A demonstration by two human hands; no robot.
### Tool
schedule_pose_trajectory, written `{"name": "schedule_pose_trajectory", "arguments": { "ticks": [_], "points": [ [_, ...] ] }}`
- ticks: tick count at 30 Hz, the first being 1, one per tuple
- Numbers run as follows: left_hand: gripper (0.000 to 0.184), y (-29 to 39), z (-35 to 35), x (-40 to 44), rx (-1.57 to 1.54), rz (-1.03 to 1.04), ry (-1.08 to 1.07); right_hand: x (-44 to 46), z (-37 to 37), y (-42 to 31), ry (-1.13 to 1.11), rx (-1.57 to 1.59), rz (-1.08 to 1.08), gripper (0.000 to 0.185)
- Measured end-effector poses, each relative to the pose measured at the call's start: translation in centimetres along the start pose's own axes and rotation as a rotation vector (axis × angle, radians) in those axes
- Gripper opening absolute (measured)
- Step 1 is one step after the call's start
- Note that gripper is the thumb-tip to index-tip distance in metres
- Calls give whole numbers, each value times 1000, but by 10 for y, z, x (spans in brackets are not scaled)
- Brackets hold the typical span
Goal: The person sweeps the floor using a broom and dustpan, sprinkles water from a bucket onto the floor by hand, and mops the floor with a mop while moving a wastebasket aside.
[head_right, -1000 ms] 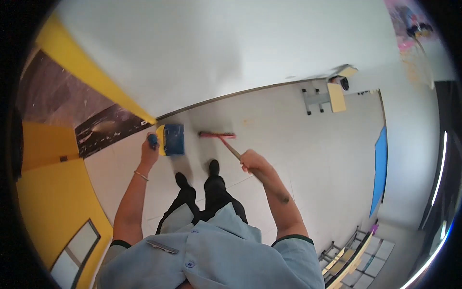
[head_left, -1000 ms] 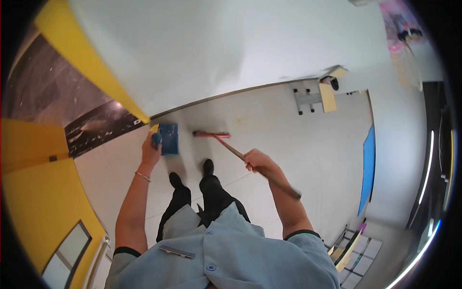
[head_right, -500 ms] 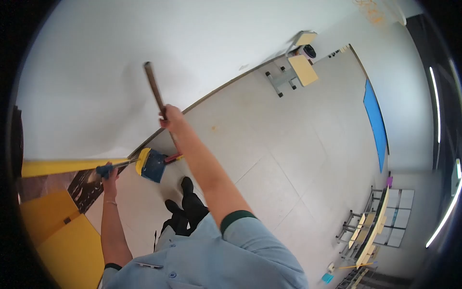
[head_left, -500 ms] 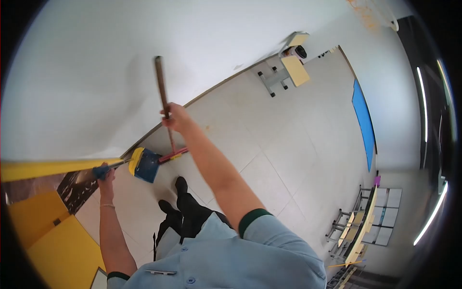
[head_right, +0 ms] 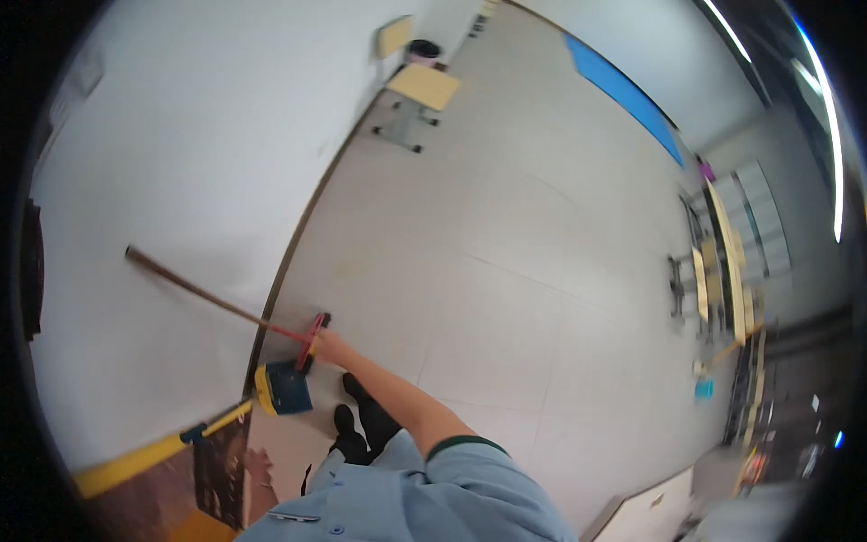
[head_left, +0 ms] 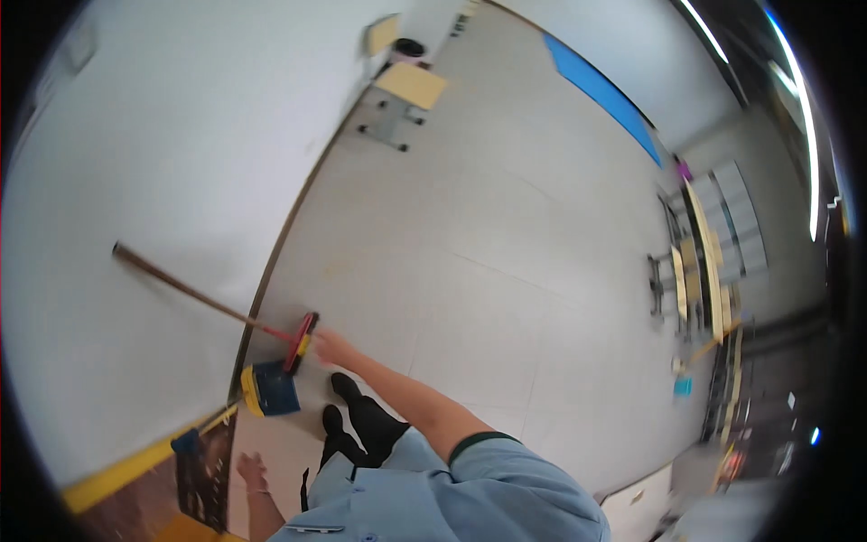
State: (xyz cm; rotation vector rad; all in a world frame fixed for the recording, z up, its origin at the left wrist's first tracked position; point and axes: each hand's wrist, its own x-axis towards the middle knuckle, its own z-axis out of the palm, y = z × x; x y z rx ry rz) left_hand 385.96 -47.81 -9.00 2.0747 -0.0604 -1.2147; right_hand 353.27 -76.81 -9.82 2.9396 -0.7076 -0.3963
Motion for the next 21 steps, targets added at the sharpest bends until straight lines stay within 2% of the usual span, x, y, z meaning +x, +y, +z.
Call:
{"name": "schedule_pose_trajectory", "arguments": {
  "ticks": [1,2,3,4,5,6,7,8,10,11,15,17,18,19,21],
  "points": [
    [22,-12,1,8,68,-104,-162,-64,99,-24,476,309,190,20],
    [20,-12,16,-15,359,43,-176,-141,123,-46,133,844,576,24],
    [19,-10,30,-25,524,71,-301,-218,122,-71,-37,858,944,25],
    [17,-13,37,-30,691,102,-426,-293,105,-92,-141,1069,1427,25],
    [18,-32,45,-11,871,260,-512,-362,71,-116,-186,951,1632,26],
    [19,-39,62,2,1050,426,-595,-426,73,-143,-270,1090,1920,27],
    [23,-22,77,-13,942,262,-708,-490,75,-175,-731,739,1414,27],
    [22,-14,96,-19,949,291,-722,-534,44,-203,-749,696,1431,24],
    [22,2,140,-36,958,352,-749,-599,19,-257,-775,766,1614,20],
    [23,22,157,-68,1227,780,-666,-618,11,-285,-779,814,1699,19],
    [23,43,248,-89,1482,1226,-736,-644,29,-366,-748,1064,1878,16],
    [18,51,293,-138,1446,969,-751,-646,77,-393,-657,1355,1918,19],
    [16,49,323,-175,1422,837,-757,-648,99,-404,-602,1178,1676,20],
    [17,39,349,-186,1429,857,-816,-651,117,-417,-556,1003,1432,22],
    [24,10,399,-225,1412,730,-852,-666,91,-391,-206,1914,2096,24]
  ]
}}
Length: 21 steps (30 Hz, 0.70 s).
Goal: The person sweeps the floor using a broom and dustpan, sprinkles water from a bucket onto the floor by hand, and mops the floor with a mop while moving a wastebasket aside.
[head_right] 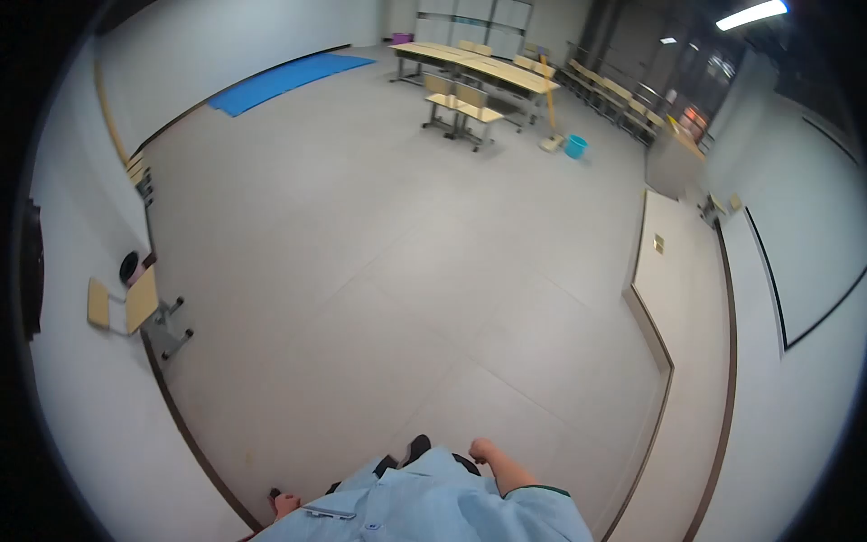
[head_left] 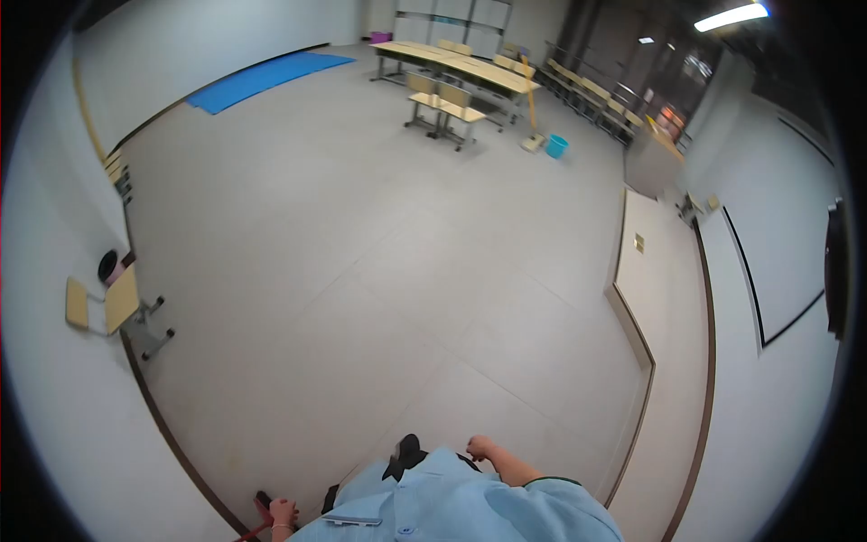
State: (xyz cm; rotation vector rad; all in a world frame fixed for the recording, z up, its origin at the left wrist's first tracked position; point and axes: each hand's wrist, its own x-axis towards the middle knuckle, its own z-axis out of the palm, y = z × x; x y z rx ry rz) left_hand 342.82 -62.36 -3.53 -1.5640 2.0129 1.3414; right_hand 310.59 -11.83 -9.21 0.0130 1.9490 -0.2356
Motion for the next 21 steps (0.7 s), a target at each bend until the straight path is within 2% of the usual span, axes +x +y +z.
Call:
{"name": "schedule_pose_trajectory", "arguments": {
  "ticks": [1,2,6,8,12,14,17,19,20,21],
  "points": [
    [28,32,16,15,-42,-24,-30,-15,-21,-6,49,79,-50,25],
    [40,66,34,29,-15,-51,-117,-24,-41,-7,100,155,-103,26],
    [44,203,102,35,43,93,-291,-3,-123,23,281,478,-151,31],
    [44,265,122,39,192,171,-383,23,-156,45,385,565,-96,29],
    [41,342,152,86,446,166,-316,64,-211,89,435,718,82,26],
    [38,395,161,94,449,91,-253,80,-227,108,405,737,110,23],
    [31,440,196,168,544,204,-222,91,-262,128,319,756,143,21],
    [28,508,232,209,825,339,-262,81,-292,129,314,760,287,19],
    [27,537,253,225,965,400,-286,82,-307,132,378,565,172,19],
    [27,581,281,247,978,560,-404,86,-322,136,442,368,57,19]
  ]
}}
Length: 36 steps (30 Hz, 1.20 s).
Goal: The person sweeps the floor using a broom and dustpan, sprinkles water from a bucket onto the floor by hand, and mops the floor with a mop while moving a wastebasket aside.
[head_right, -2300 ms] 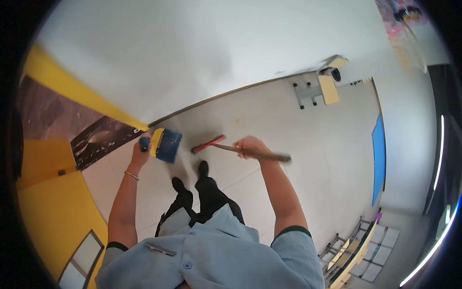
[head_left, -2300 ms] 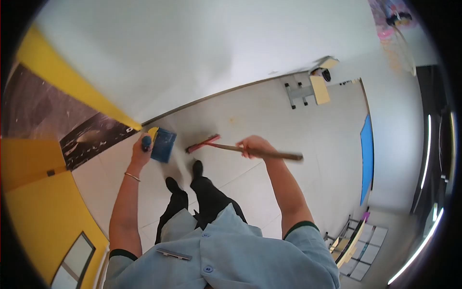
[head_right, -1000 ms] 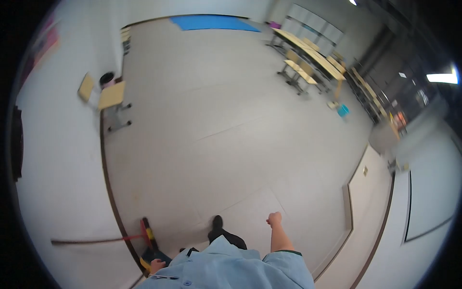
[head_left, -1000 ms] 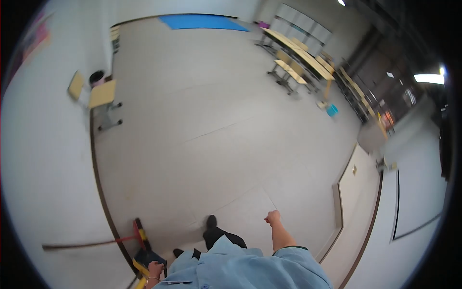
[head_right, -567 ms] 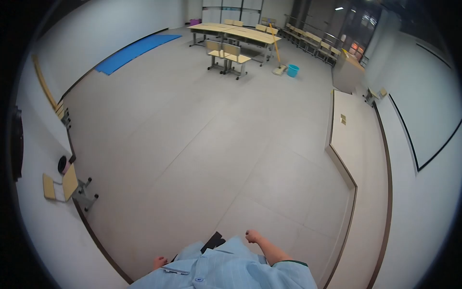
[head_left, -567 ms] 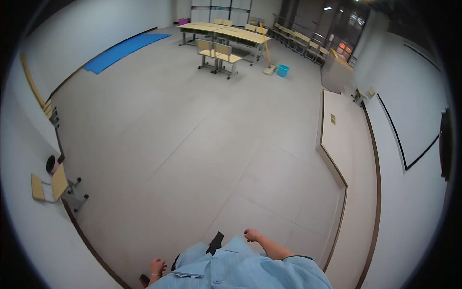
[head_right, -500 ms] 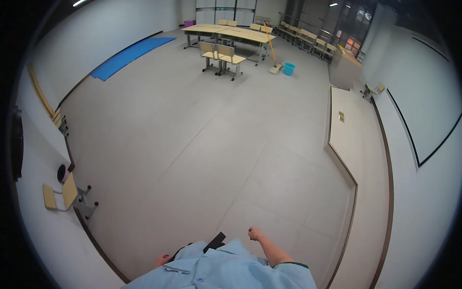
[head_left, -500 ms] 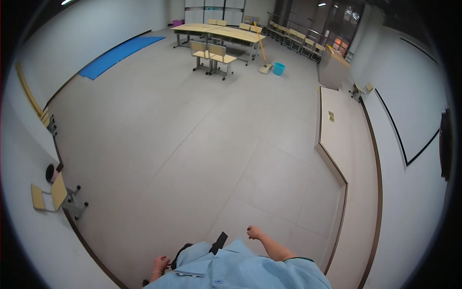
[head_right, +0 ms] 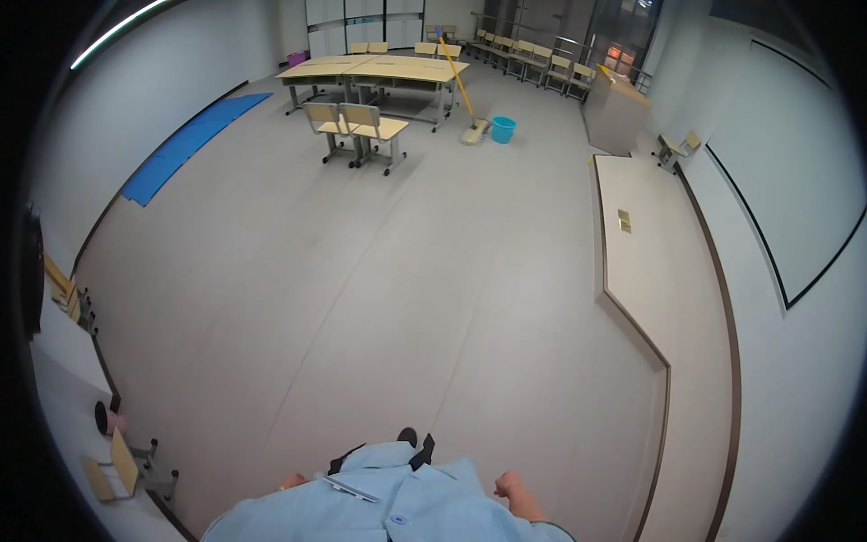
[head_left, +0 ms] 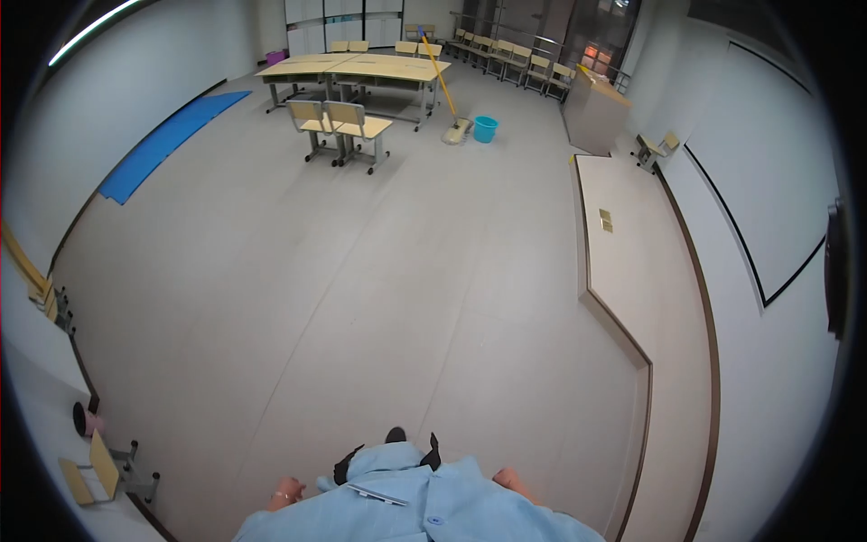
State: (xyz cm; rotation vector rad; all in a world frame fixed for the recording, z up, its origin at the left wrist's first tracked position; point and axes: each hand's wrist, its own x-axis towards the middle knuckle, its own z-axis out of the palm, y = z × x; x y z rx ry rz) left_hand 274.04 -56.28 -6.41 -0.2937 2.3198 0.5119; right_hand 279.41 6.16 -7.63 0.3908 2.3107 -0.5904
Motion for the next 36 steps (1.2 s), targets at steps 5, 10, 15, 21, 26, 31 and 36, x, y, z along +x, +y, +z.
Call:
{"name": "schedule_pose_trajectory", "arguments": {
  "ticks": [5,10,15,21,26,31,36],
  "points": [
    [40,188,-105,218,-16,204,152,48,-94,-57,165,836,377,21],
    [38,466,-227,322,-48,621,224,151,-146,-52,327,664,231,24],
    [36,613,-240,404,-399,602,36,269,-233,2,52,331,283,25],
    [44,588,-266,447,275,509,-37,394,-425,11,191,1058,499,17],
    [41,571,-298,467,-530,-384,61,536,-603,-28,260,909,343,19],
    [37,619,-308,545,156,-166,-1,669,-705,-79,278,945,290,21],
    [32,788,-382,736,52,249,-66,770,-776,-98,222,209,-131,25]
  ]
}}
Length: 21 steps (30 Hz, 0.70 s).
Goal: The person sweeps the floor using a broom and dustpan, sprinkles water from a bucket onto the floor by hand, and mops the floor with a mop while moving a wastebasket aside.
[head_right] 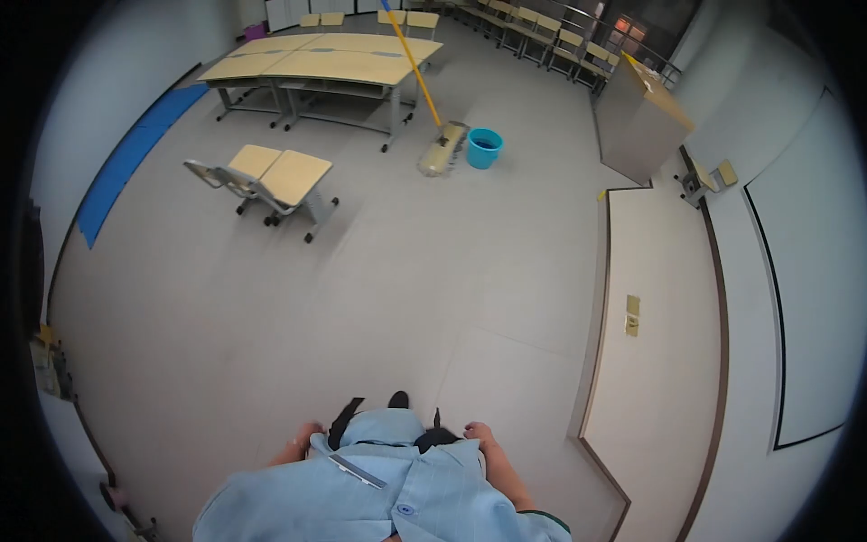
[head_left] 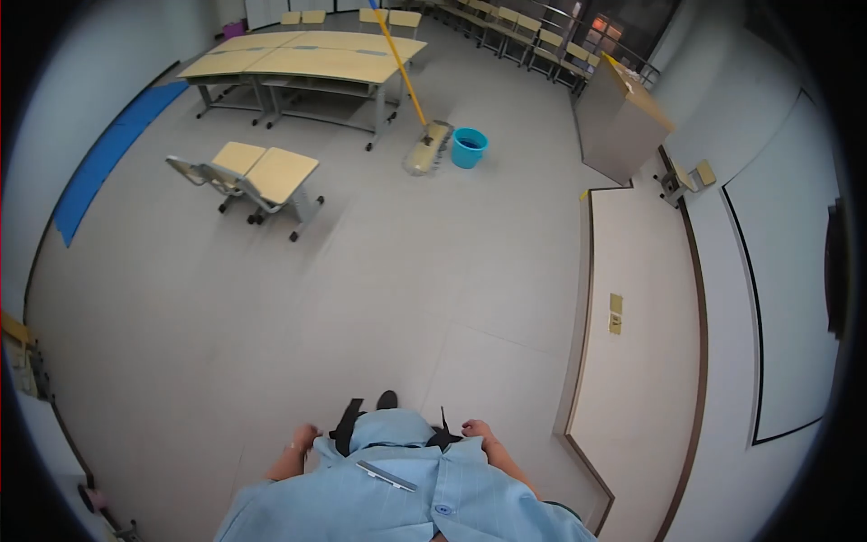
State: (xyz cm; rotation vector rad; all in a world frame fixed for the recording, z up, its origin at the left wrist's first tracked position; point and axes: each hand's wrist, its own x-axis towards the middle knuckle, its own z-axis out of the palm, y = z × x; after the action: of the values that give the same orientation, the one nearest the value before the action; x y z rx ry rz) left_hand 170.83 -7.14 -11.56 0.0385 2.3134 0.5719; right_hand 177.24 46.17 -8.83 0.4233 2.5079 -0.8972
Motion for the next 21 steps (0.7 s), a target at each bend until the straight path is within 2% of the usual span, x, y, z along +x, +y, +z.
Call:
{"name": "schedule_pose_trajectory", "arguments": {
  "ticks": [1,2,3,5,8,9,10,11,12,13,14,16,18,20,21],
  "points": [
    [34,35,-25,49,177,43,62,20,-11,1,1,-31,-34,30],
    [34,78,-61,87,-2,-13,62,40,-25,-2,4,-54,-72,34],
    [33,116,-92,125,-163,101,186,56,-52,-12,42,217,96,33],
    [34,205,-163,191,-218,216,245,82,-121,-41,117,760,425,30],
    [33,317,-244,275,-204,269,253,146,-164,-15,136,820,576,34],
    [32,343,-261,303,-246,272,267,168,-170,-3,139,801,649,26],
    [32,367,-273,328,-291,270,281,204,-156,42,-181,394,494,23],
    [31,389,-282,349,-333,266,298,240,-144,85,-438,-248,183,20],
    [32,409,-286,372,-389,185,258,262,-174,67,-516,-614,-136,19],
    [32,428,-287,389,-439,108,221,274,-206,51,-299,-70,532,18],
    [33,435,-281,399,-471,19,165,303,-228,48,-220,-125,393,19],
    [35,452,-268,429,-147,103,130,356,-252,67,-50,-221,135,20],
    [37,486,-282,445,-61,172,52,409,-339,17,-274,-110,317,23],
    [37,520,-292,468,-48,218,4,473,-378,11,-77,177,404,21],
    [37,533,-302,485,-60,232,-9,508,-399,5,-61,256,418,20]
  ]
}}
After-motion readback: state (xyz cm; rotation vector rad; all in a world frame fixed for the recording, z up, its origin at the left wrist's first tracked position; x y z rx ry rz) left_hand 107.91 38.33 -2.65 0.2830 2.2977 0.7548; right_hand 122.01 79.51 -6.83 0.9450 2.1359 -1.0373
